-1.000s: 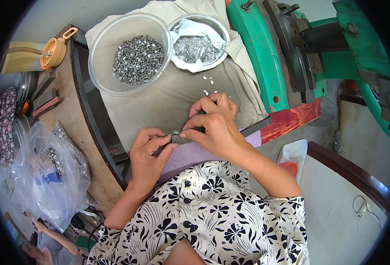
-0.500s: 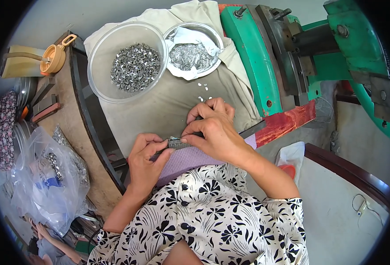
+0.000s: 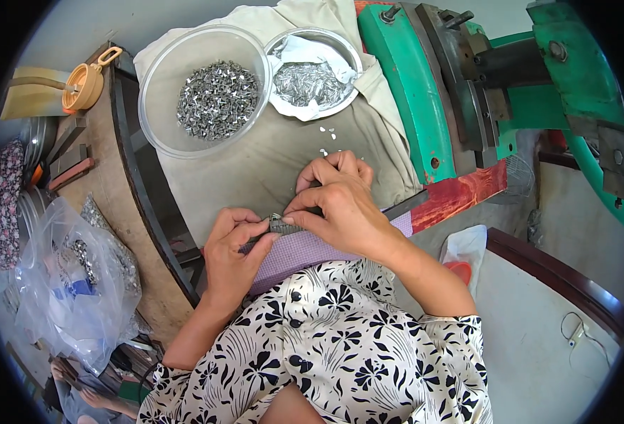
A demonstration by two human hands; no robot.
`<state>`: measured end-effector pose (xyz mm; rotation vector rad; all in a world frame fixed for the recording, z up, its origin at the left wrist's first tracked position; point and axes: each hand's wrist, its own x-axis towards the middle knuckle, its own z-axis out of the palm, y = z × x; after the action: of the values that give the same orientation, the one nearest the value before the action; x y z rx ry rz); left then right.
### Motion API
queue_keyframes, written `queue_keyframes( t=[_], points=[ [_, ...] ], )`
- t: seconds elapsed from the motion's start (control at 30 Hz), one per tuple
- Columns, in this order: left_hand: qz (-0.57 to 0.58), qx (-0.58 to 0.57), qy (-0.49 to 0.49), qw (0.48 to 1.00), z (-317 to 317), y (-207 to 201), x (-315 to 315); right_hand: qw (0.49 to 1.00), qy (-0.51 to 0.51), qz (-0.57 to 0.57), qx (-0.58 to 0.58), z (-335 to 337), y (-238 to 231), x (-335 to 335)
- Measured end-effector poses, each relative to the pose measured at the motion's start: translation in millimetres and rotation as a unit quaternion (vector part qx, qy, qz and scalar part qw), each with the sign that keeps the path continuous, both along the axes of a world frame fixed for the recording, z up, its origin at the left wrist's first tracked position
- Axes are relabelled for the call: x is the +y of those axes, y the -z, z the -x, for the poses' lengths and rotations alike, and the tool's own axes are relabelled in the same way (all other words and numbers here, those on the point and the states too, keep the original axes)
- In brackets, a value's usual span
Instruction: The recorder is manually placing small metal rivets onto a purple fabric strip and then using a green industrial press machine to secure them.
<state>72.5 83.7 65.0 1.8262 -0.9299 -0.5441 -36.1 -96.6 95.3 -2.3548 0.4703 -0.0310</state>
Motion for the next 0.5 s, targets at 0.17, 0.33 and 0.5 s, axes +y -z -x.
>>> queue_keyframes(
  t=[0.17, 0.33, 0.5],
  points=[
    [0.003, 0.012, 0.001, 1.0, -1, 0, -1, 1.0, 0.01, 0.011, 0.022, -7, -5, 2],
    [0.0, -0.001, 0.003, 1.0, -1, 1, 1, 0.999, -0.02, 0.034, -0.005, -13, -4, 0],
    [-0.004, 0.014, 0.002, 1.0, -1, 0, 0, 0.998, -0.062, 0.018, 0.004, -10, -7, -5]
  ],
)
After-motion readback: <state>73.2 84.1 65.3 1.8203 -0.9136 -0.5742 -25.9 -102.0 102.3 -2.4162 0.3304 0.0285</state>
